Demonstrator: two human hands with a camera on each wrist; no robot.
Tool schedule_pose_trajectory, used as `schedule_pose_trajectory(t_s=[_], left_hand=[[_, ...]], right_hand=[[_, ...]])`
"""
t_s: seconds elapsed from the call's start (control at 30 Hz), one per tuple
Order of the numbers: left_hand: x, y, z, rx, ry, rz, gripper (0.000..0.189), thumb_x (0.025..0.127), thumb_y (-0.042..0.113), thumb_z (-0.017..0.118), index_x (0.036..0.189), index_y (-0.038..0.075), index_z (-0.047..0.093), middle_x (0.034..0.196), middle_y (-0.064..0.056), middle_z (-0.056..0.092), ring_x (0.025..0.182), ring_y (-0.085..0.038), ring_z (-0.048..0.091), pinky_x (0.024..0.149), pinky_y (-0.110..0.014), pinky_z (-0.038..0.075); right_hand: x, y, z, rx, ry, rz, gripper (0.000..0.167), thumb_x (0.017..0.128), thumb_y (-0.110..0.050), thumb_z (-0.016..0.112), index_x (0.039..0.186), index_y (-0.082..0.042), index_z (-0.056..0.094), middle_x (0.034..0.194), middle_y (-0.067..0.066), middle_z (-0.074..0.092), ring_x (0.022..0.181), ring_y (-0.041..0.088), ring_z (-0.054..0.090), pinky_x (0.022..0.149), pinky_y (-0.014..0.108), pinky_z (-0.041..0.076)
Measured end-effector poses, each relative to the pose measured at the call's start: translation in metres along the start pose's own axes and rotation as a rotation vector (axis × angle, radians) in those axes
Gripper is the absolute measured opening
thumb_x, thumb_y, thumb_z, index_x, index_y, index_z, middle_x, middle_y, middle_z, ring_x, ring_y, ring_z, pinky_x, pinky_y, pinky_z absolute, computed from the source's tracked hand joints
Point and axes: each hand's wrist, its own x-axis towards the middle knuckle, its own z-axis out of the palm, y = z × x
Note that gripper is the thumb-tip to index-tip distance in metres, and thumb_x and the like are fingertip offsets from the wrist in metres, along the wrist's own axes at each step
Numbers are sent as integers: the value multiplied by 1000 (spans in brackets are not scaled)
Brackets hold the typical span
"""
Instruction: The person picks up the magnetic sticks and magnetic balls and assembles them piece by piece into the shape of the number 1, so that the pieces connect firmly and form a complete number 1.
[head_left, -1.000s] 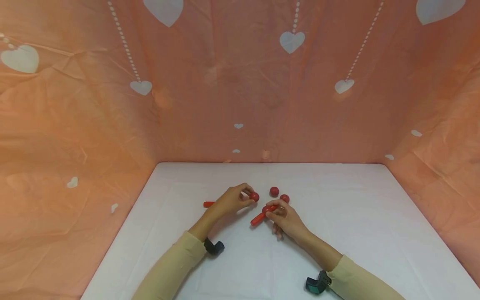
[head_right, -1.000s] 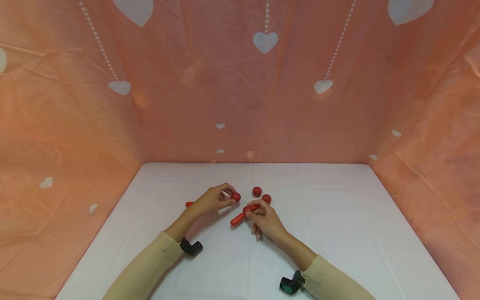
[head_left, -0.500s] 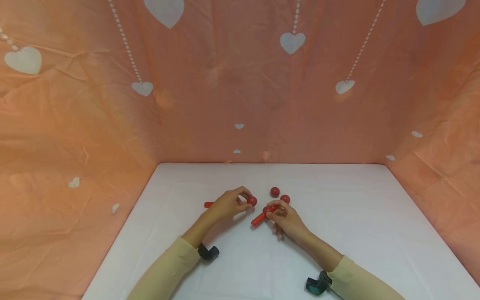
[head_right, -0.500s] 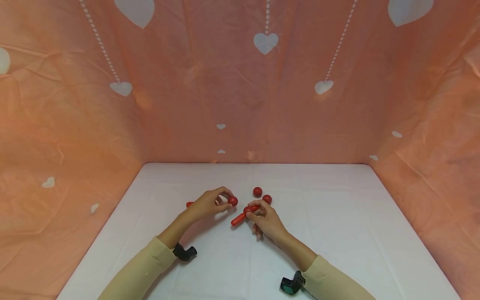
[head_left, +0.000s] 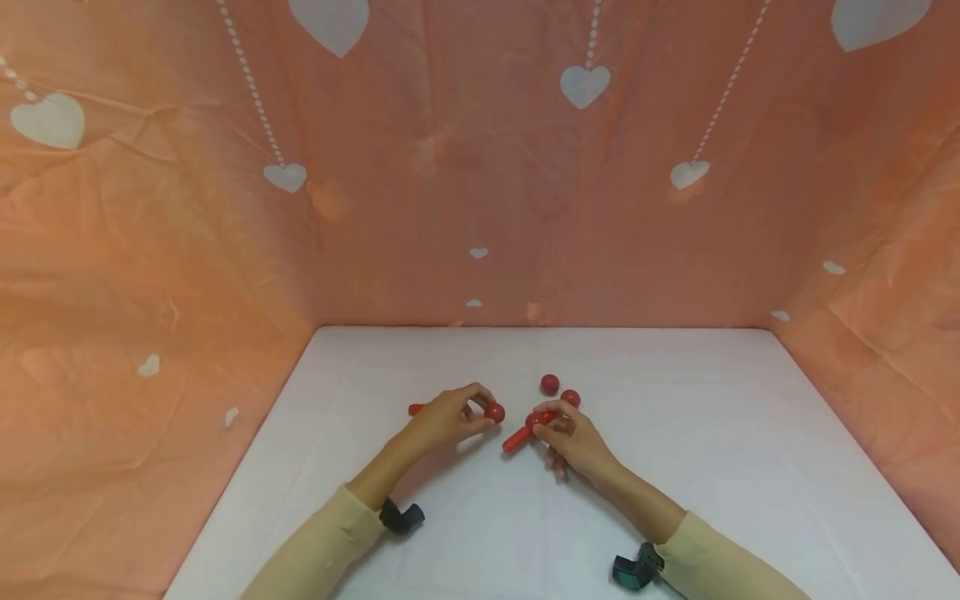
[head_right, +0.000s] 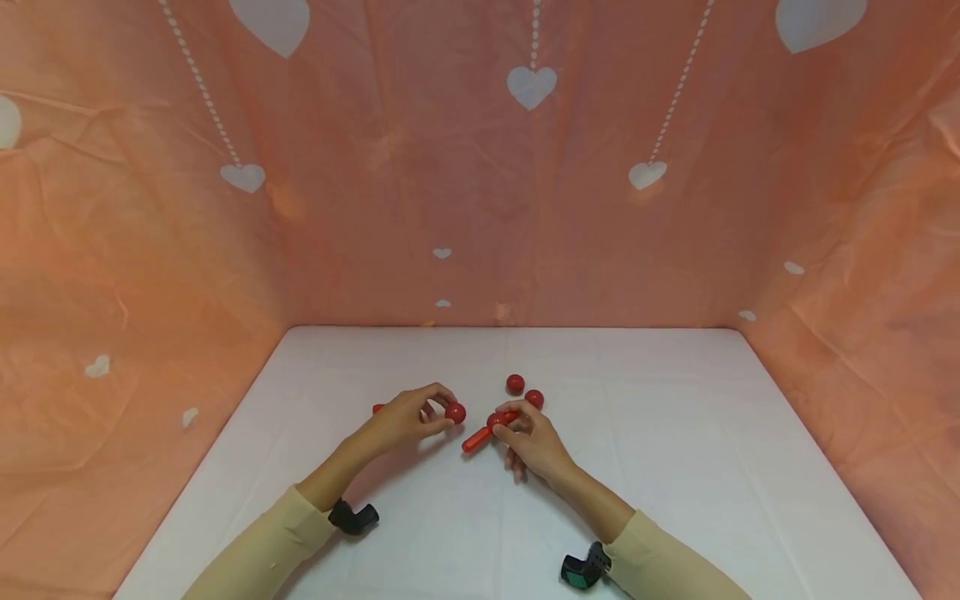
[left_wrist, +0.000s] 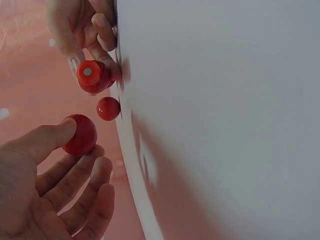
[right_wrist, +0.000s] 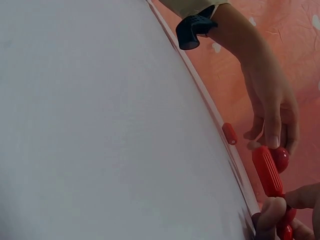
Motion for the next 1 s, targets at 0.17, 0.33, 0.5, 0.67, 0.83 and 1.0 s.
schedule_pose_trajectory(t_s=[0.17,0.33,0.5,0.67,0.83,1.0], left_hand=[[-8,-1,-2,23,-10,-8,27,97,21,82,121,18,70,114,2,77,96,-17,69,83,-33,59],[-15,-2,-1,51,-23,-18,26,97,24,82,120,22,70,112,5,76,93,-14,67,81,-30,58],[-22,-3,0,69,-40,-24,29,96,26,84,121,22,70,108,7,75,94,-13,67,80,-30,59],[-28,-3,2,63,-61,-16,32,95,24,84,123,18,70,108,6,75,95,-14,68,84,-33,60],[-32,-2,3,76,-82,-15,32,95,25,85,123,19,70,106,7,75,95,-13,68,85,-33,60],[-34,-2,7,116,-99,-18,32,95,27,85,123,20,70,105,9,74,93,-10,66,83,-30,58]], right_hand=[[1,-1,1,-7,5,5,41,104,-17,74,139,-3,58,77,12,65,49,14,56,47,23,48],[2,-1,1,-7,9,5,41,104,-17,73,139,-4,57,78,14,66,49,15,56,47,23,49],[2,0,1,-5,10,15,41,103,-18,74,139,-4,58,76,12,65,49,15,56,47,24,49],[2,0,2,-2,14,21,40,103,-17,74,138,-4,58,76,12,65,50,15,56,47,24,49],[2,0,1,-27,28,17,40,104,-16,73,139,-5,58,82,12,66,52,15,58,48,24,50],[1,-1,0,-21,23,8,41,104,-16,73,139,-5,57,82,15,67,51,16,57,47,24,49]])
